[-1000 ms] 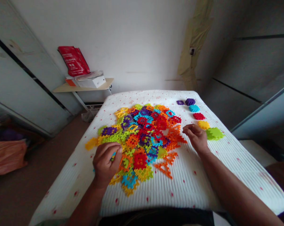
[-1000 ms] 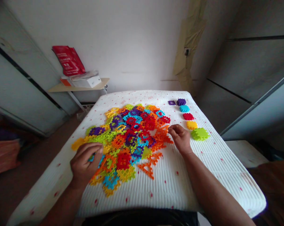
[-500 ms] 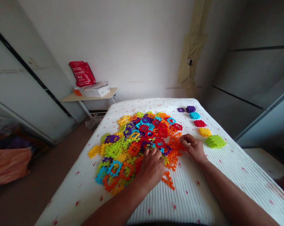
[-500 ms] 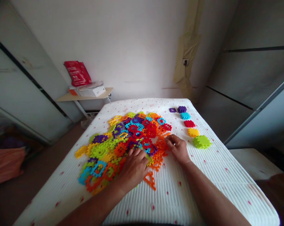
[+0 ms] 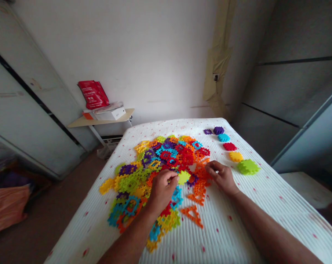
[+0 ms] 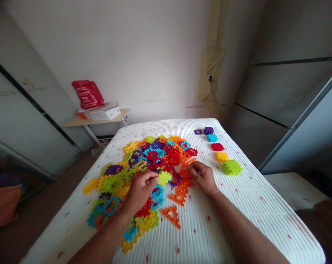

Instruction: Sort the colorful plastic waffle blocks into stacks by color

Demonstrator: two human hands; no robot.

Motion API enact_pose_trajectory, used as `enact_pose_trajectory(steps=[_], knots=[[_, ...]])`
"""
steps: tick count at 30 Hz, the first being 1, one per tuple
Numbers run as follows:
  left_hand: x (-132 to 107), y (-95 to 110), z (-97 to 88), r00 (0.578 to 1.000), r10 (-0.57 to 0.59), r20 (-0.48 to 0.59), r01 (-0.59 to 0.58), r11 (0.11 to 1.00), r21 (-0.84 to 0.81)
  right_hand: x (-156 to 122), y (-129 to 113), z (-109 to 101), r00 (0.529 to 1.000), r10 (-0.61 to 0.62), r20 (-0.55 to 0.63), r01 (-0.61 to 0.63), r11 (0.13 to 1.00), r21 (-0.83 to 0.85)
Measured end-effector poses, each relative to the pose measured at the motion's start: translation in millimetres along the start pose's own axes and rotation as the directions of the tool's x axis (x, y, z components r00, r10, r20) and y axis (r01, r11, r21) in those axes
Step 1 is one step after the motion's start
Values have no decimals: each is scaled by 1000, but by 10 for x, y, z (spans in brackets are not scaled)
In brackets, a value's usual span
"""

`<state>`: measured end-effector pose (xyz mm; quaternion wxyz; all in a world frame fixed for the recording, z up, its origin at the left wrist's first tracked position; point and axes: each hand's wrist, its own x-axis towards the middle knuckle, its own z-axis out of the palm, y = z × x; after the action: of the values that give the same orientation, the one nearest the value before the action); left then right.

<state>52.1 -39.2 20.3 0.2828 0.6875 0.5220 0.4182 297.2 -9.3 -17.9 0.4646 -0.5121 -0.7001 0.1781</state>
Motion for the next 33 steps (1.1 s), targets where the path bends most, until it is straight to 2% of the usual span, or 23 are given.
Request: enact_pose_trajectory(steps=[2,4,9,12,21,28,31,33], knots=[[73,-2,-49,981,-193,29,195,957,-216,-8,-24,5,999,-32,-3,32,999,-36],[121,12,-68,958,-283,48,282,894,-348,-25,-81,18,995,-95,-13,94,993,-74],[119,62,15,941,-328,78,330,850,-411,-93,-330,112,935,-353,3,350,926,-138],[79,53,91,937,-333,103,345,842,-415,-134,-473,189,902,-430,41,429,881,-201],[18,-55,148,938,-308,158,345,864,-367,-161,-633,261,913,-391,118,407,851,-333],[3,-20,157,941,-297,161,336,870,-361,-154,-697,266,917,-360,174,399,841,-364],[16,1,122,945,-289,152,325,865,-381,-82,-704,81,914,-357,195,404,851,-335],[32,-13,65,957,-275,87,287,881,-376,-2,-647,-181,913,-356,200,404,857,-320]])
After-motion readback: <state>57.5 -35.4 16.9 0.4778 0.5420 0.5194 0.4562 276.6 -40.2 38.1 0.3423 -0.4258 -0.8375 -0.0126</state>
